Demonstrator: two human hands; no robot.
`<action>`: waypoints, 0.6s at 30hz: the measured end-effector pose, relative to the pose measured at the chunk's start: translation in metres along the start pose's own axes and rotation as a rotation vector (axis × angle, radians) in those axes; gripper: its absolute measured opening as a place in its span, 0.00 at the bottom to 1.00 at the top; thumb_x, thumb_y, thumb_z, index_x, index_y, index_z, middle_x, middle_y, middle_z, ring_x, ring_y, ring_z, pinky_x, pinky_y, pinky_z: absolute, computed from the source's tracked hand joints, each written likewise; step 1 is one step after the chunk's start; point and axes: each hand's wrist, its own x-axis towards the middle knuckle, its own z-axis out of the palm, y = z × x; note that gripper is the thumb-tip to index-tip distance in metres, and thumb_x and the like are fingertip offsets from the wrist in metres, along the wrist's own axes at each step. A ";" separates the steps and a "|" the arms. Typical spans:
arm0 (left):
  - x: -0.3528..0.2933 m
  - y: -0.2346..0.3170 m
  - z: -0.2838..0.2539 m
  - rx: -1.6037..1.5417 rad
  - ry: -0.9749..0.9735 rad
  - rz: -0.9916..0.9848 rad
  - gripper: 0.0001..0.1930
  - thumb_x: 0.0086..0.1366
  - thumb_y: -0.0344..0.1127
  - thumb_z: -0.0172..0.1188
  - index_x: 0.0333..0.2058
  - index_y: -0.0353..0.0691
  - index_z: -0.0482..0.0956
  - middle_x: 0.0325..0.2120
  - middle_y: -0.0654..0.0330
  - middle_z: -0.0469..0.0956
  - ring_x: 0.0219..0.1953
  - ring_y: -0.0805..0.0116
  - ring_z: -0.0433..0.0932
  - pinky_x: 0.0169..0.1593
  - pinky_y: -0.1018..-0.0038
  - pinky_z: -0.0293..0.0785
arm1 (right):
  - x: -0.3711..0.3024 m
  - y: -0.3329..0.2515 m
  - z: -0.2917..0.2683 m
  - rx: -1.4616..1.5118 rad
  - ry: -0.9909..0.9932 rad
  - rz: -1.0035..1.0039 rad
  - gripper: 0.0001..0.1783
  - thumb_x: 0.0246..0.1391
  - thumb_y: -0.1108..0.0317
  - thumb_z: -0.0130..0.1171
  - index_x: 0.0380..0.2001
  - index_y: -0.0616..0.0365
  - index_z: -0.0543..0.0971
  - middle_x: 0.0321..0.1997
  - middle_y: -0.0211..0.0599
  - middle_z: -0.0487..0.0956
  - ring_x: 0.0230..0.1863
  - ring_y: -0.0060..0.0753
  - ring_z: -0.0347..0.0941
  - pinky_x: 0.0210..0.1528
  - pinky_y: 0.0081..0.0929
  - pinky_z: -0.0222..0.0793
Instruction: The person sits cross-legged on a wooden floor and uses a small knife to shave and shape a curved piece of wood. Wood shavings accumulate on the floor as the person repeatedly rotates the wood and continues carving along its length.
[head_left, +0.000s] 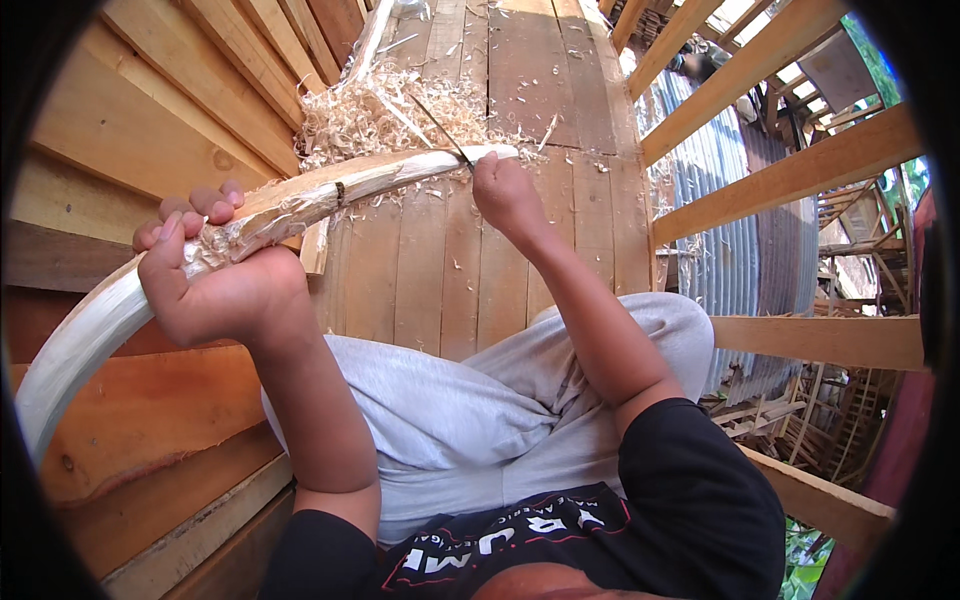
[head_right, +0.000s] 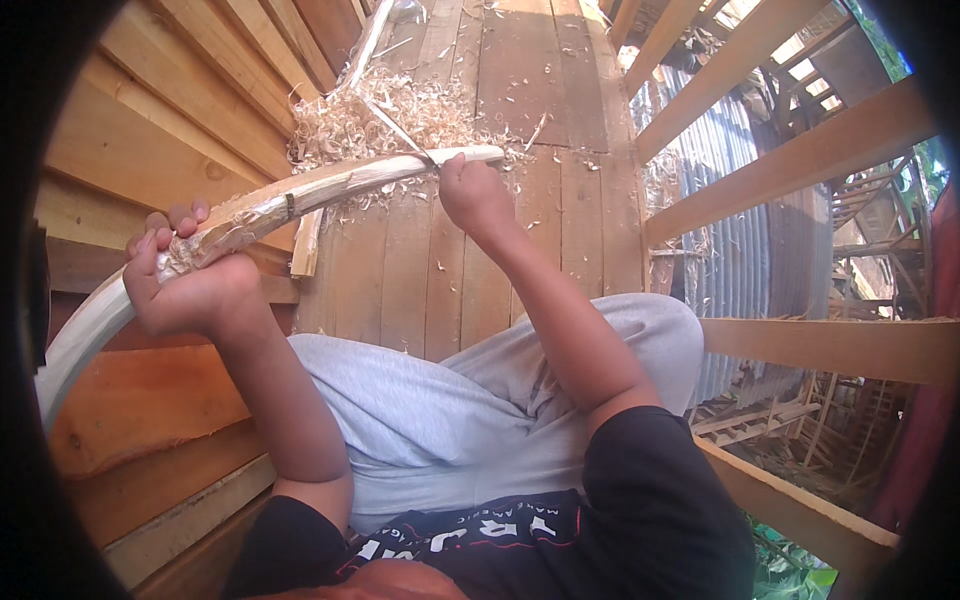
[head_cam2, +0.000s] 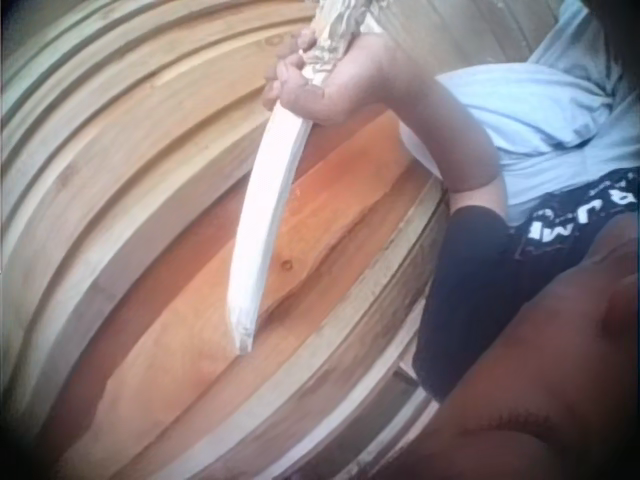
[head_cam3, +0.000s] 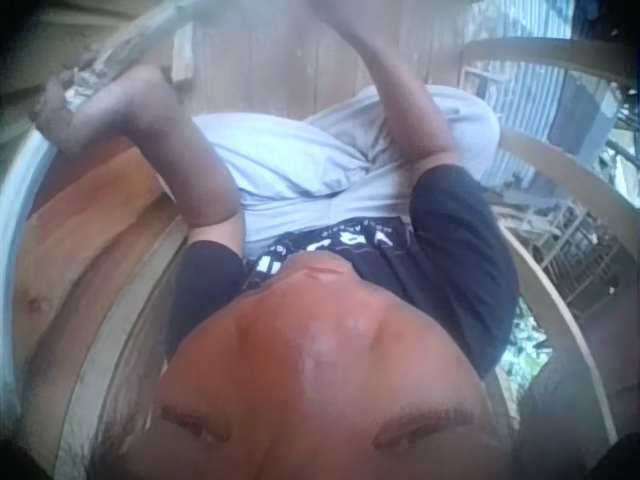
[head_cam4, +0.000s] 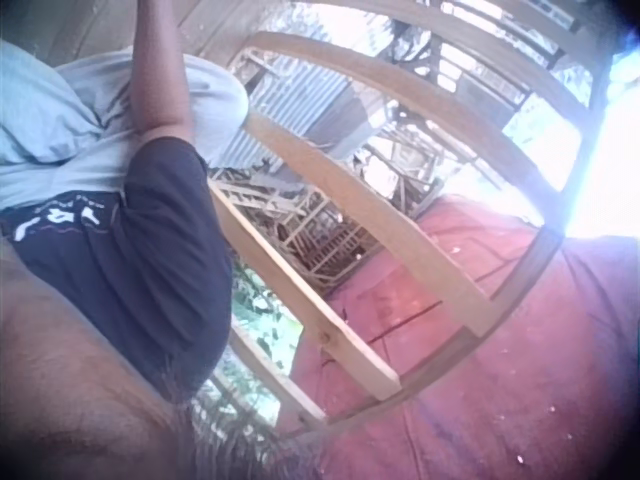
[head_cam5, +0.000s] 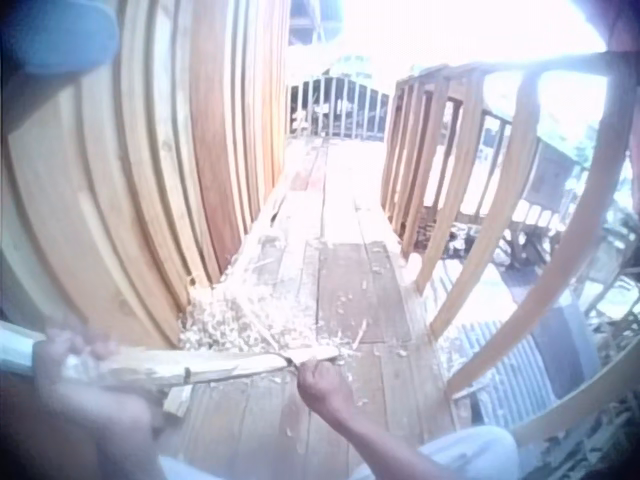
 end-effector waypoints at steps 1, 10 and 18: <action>0.000 0.000 -0.001 0.000 0.011 -0.001 0.09 0.42 0.31 0.52 0.21 0.47 0.60 0.17 0.67 0.59 0.21 0.70 0.60 0.30 0.72 0.63 | -0.009 -0.012 -0.005 -0.038 0.014 0.004 0.33 0.63 0.54 0.34 0.19 0.70 0.78 0.24 0.63 0.77 0.30 0.66 0.75 0.39 0.55 0.69; 0.006 -0.003 -0.003 0.032 -0.001 0.009 0.07 0.44 0.32 0.52 0.20 0.46 0.61 0.20 0.64 0.61 0.24 0.68 0.62 0.34 0.68 0.64 | -0.001 -0.011 -0.009 -0.077 0.069 -0.026 0.31 0.63 0.55 0.35 0.19 0.69 0.78 0.23 0.63 0.76 0.29 0.66 0.74 0.39 0.54 0.69; -0.003 0.003 0.000 -0.016 -0.062 -0.010 0.08 0.43 0.31 0.52 0.19 0.47 0.60 0.17 0.66 0.59 0.22 0.69 0.62 0.31 0.70 0.64 | -0.028 -0.045 -0.012 -0.140 0.088 -0.058 0.32 0.63 0.54 0.35 0.18 0.68 0.79 0.21 0.60 0.77 0.27 0.64 0.76 0.37 0.53 0.72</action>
